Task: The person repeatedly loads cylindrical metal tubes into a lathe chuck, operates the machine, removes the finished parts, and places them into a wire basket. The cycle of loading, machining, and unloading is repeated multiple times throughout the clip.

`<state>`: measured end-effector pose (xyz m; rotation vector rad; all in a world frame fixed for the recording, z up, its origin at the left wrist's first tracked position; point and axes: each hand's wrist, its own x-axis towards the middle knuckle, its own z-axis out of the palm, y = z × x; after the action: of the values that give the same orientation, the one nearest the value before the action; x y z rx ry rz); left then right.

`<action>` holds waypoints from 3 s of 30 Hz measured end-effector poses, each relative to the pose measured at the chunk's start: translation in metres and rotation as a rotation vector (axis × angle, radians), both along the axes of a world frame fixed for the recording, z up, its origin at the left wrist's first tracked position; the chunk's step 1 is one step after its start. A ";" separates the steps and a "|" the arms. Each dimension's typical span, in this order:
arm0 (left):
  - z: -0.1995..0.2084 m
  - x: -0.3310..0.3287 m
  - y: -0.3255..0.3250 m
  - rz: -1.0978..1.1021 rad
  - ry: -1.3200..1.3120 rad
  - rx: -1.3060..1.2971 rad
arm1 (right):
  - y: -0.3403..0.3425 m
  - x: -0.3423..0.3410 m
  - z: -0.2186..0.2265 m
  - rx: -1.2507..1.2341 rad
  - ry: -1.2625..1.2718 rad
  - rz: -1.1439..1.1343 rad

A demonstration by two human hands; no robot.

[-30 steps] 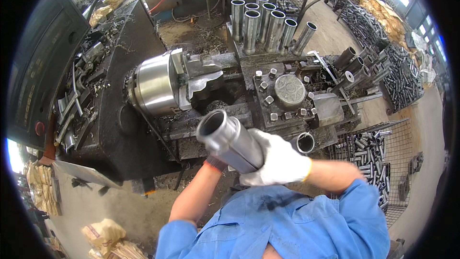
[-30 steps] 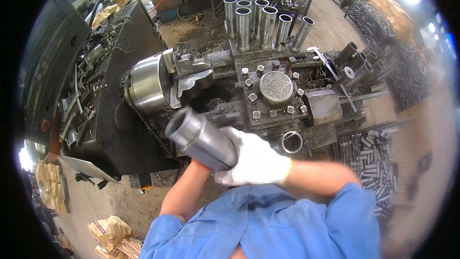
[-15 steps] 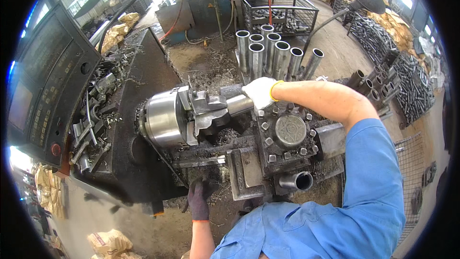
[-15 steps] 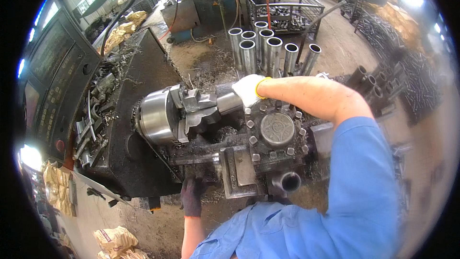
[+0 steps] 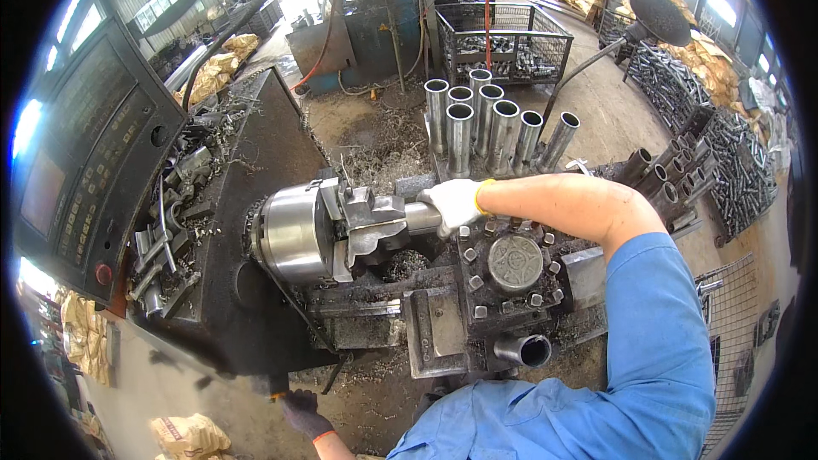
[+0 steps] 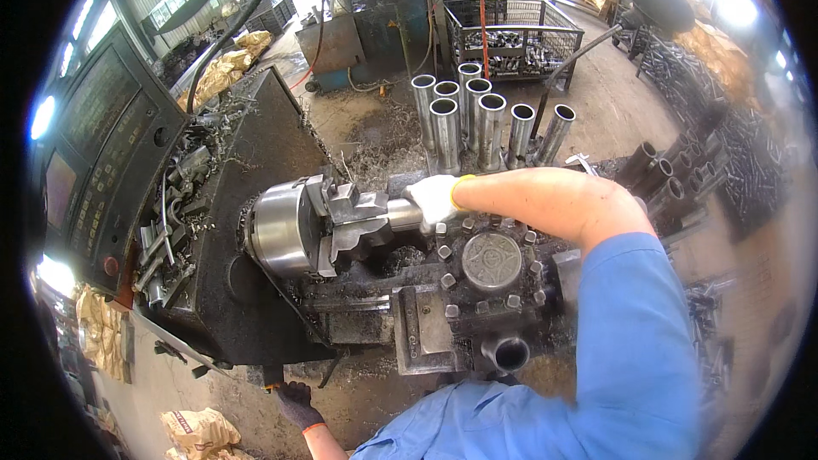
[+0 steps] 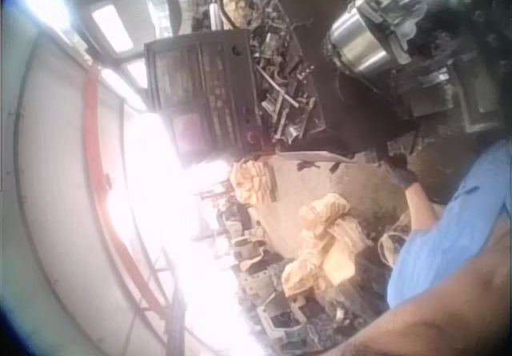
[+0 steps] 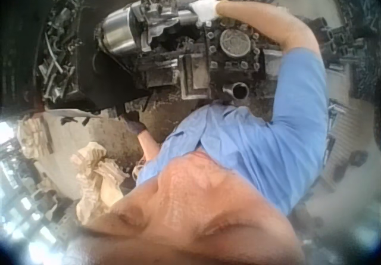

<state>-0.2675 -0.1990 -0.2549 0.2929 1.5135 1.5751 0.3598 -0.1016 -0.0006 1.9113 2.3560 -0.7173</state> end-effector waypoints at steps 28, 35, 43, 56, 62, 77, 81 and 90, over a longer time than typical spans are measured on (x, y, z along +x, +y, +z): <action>0.155 0.007 -0.002 -0.015 0.881 0.276 | -0.218 -0.012 0.068 0.719 0.359 -0.673; 0.385 0.055 0.162 -0.093 1.944 0.415 | -0.366 -0.019 -0.038 0.820 0.693 -1.086; 0.431 0.064 0.246 -0.227 1.971 0.050 | -0.443 -0.079 -0.033 0.662 0.365 -1.113; 0.234 0.257 -0.178 -1.309 0.607 0.247 | -0.326 -0.118 -0.045 0.186 0.562 -0.684; 0.244 0.235 -0.220 -1.120 0.842 0.548 | -0.342 -0.202 -0.061 0.159 0.449 -0.098; 0.070 -0.058 -0.733 0.494 0.454 -0.266 | -0.449 -0.517 -0.179 -0.218 0.152 0.792; -0.049 -0.017 -0.881 0.570 0.040 -0.954 | -0.514 -0.605 -0.177 -0.298 0.063 1.098; -0.148 0.184 -0.977 2.296 -0.149 -0.310 | -0.702 -0.801 -0.108 -0.473 0.488 1.853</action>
<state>-0.0837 -1.1755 -0.4031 -2.4693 1.6564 2.4478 -0.4408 -0.8031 -0.1088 -0.8704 2.4464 -1.1328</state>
